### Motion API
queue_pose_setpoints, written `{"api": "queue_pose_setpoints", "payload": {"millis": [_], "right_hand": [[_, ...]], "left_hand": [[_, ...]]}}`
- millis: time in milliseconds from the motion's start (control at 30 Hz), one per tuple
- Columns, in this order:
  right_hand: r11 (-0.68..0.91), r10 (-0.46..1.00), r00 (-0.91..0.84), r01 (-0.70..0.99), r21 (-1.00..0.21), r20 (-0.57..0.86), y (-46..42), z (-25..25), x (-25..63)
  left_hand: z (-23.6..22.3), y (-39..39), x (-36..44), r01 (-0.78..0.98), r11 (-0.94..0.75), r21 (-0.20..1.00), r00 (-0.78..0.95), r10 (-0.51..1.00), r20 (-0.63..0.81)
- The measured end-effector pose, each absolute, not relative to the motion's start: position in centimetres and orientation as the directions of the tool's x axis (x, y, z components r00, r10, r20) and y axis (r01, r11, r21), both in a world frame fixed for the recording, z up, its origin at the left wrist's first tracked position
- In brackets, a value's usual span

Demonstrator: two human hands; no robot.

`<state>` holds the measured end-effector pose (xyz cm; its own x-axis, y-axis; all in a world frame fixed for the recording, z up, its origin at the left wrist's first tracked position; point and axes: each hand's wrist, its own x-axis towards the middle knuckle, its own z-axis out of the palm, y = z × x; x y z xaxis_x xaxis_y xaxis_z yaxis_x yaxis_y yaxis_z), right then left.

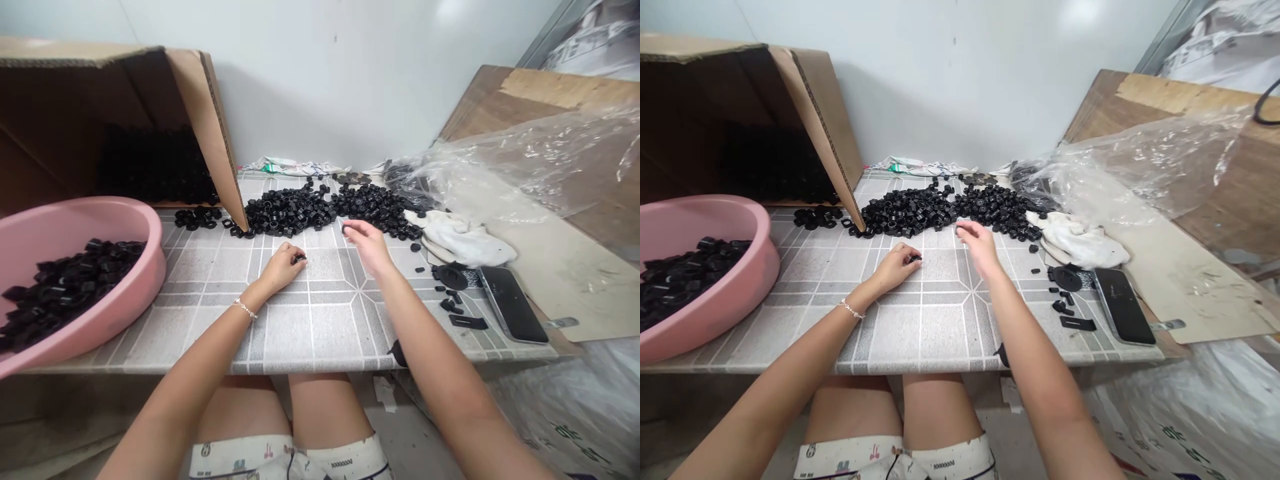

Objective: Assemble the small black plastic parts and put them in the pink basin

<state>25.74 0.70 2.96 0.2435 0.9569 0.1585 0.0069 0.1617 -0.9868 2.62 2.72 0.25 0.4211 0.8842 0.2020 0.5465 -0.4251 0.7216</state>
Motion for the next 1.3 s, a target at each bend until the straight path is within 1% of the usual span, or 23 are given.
{"api": "queue_pose_setpoints", "payload": {"millis": [67,133,167,200,267,300,367,467,533,600,700,767,833,900,1100,1200,1300], "right_hand": [[0.197,0.962,0.227,-0.209,-0.958,0.149,0.0,3.5,22.2],[0.219,0.967,0.205,-0.344,-0.913,0.154,-0.6,3.6,19.5],[0.21,0.971,0.188,-0.384,-0.899,0.147,-0.8,3.4,18.6],[0.189,0.977,0.167,-0.415,-0.89,0.13,-0.8,3.0,18.0],[0.121,0.989,0.129,-0.465,-0.877,0.069,-0.4,2.0,17.4],[0.09,0.992,0.123,-0.49,-0.867,0.033,-0.1,1.4,17.4],[0.055,0.99,0.142,-0.539,-0.84,-0.026,0.7,0.2,17.6],[0.04,0.98,0.18,-0.585,-0.81,-0.081,1.2,-0.9,18.0],[0.005,0.984,0.151,-0.556,-0.831,-0.095,0.9,-1.0,18.0],[-0.016,0.992,0.106,-0.468,-0.883,-0.074,0.4,-0.8,17.7],[0.034,0.996,0.085,-0.303,-0.952,0.008,-0.3,-0.5,17.1],[0.081,0.994,0.086,-0.226,-0.971,0.063,-0.5,-0.4,16.9],[0.105,0.993,0.072,-0.184,-0.977,0.093,-0.6,-0.4,16.7],[0.113,0.993,0.063,-0.161,-0.98,0.104,-0.7,-0.4,16.6],[0.06,0.998,0.013,-0.119,-0.991,0.059,-1.1,-0.2,16.6],[0.093,0.996,0.03,-0.11,-0.99,0.09,-1.0,-0.2,16.7],[0.132,0.991,0.034,-0.067,-0.989,0.13,-0.8,-0.5,16.9]], "left_hand": [[0.5,2.2,2.1,0.404,-0.331,0.852,0.363,0.914,0.183],[0.7,2.0,1.5,0.17,-0.192,0.967,0.301,0.944,0.134],[0.8,2.1,1.3,0.024,-0.107,0.994,0.281,0.955,0.096],[1.0,2.2,1.0,-0.121,-0.021,0.992,0.266,0.963,0.053],[1.2,2.5,0.6,-0.357,0.125,0.926,0.25,0.968,-0.034],[1.4,2.6,0.5,-0.432,0.175,0.884,0.248,0.966,-0.07],[1.5,2.7,0.5,-0.507,0.24,0.828,0.261,0.958,-0.117],[1.4,2.4,0.9,-0.492,0.309,0.814,0.333,0.931,-0.152],[1.2,2.0,1.2,-0.444,0.333,0.832,0.37,0.914,-0.168],[0.9,1.8,1.5,-0.403,0.33,0.854,0.386,0.907,-0.168],[0.6,1.6,1.8,-0.372,0.319,0.872,0.41,0.899,-0.154],[0.6,1.6,1.9,-0.369,0.318,0.873,0.415,0.897,-0.151],[0.5,1.6,2.0,-0.367,0.314,0.876,0.404,0.901,-0.154],[0.5,1.6,1.9,-0.352,0.306,0.884,0.391,0.907,-0.158],[0.7,1.4,1.8,-0.305,0.293,0.906,0.409,0.9,-0.153],[0.8,1.5,1.8,-0.308,0.293,0.905,0.4,0.903,-0.157],[0.7,1.6,1.9,-0.313,0.301,0.901,0.38,0.909,-0.172]]}}
